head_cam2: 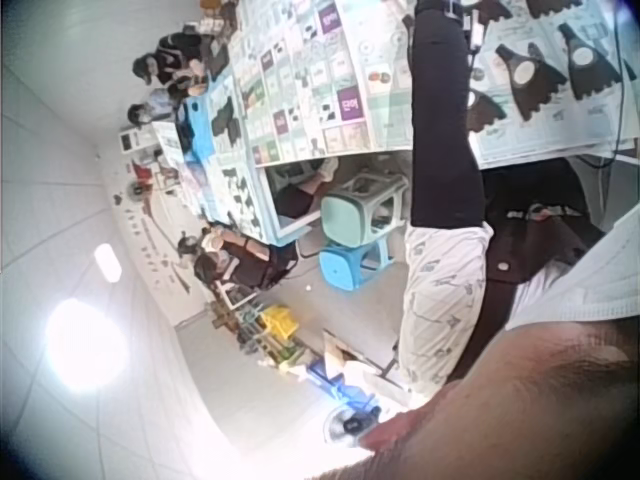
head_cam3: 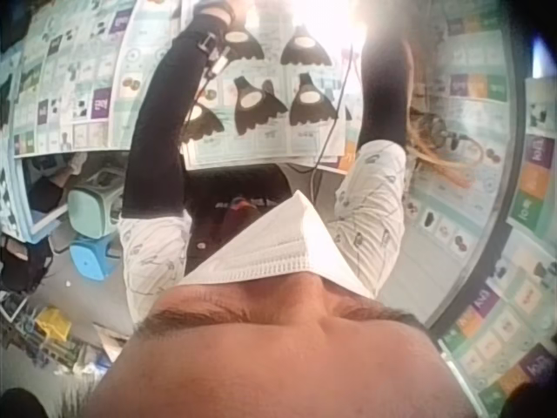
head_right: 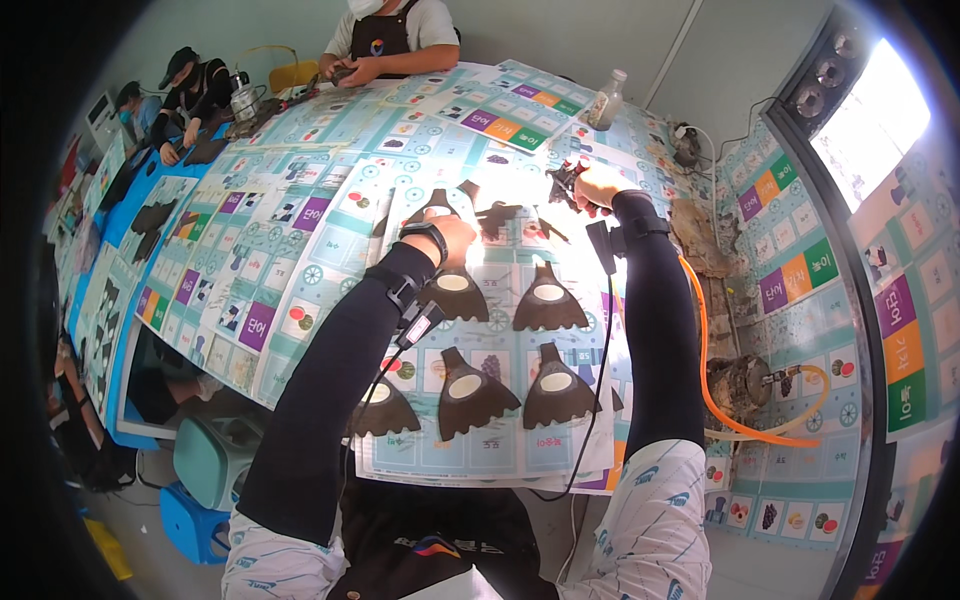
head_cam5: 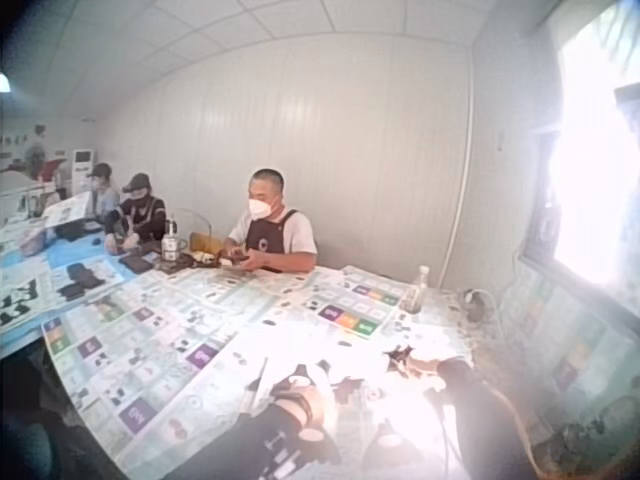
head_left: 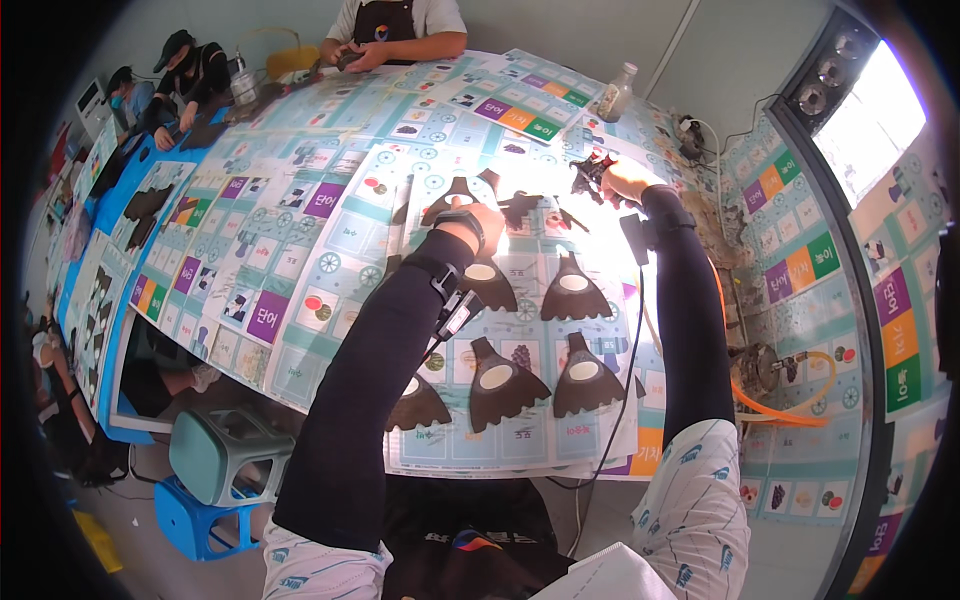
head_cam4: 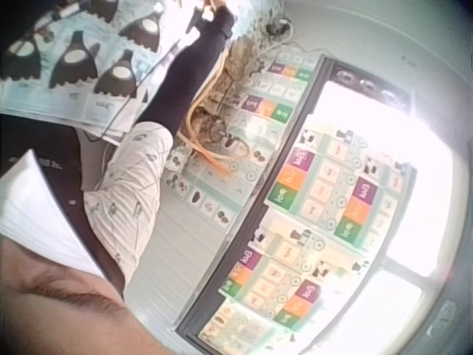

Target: Using a heat or glue gun to assemble shoe components on a template sheet.

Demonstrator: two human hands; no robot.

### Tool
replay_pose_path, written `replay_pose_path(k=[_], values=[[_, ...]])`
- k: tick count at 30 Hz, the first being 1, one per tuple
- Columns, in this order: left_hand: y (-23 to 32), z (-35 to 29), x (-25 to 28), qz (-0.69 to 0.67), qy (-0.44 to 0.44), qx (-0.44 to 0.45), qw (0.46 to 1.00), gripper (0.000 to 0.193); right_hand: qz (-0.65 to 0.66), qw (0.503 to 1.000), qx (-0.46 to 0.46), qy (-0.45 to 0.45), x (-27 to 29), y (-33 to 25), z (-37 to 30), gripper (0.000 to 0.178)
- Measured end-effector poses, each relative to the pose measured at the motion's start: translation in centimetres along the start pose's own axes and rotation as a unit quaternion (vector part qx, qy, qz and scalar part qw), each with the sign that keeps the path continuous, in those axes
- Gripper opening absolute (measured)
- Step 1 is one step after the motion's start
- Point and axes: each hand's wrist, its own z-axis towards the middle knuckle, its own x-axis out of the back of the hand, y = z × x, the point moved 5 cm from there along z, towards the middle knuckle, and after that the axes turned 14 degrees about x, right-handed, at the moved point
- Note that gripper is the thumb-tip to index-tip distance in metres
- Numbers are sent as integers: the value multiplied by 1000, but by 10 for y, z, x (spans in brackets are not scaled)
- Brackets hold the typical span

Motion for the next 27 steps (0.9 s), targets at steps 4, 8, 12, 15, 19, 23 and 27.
replay_pose_path(k=[4,8,12,15,19,23,27], values=[[1,0,1,16,-24,15,999,28,-2,1000,2,-15,-2,1,0,21],[2,0,1,17,-50,26,998,33,4,1000,11,-25,-4,1,1,18],[1,2,-1,12,-47,26,998,34,-20,1000,2,-15,-2,-4,-5,17],[0,6,-4,1,-49,33,998,35,-26,999,7,-22,3,-11,-14,17],[0,8,-5,3,-47,22,999,35,-43,999,3,-22,7,-16,-23,16],[-1,9,-6,-1,-50,22,999,34,-38,999,-4,-28,8,-11,-21,15],[-2,11,-7,0,-41,27,999,32,-51,998,-6,-39,6,-4,-15,17]])
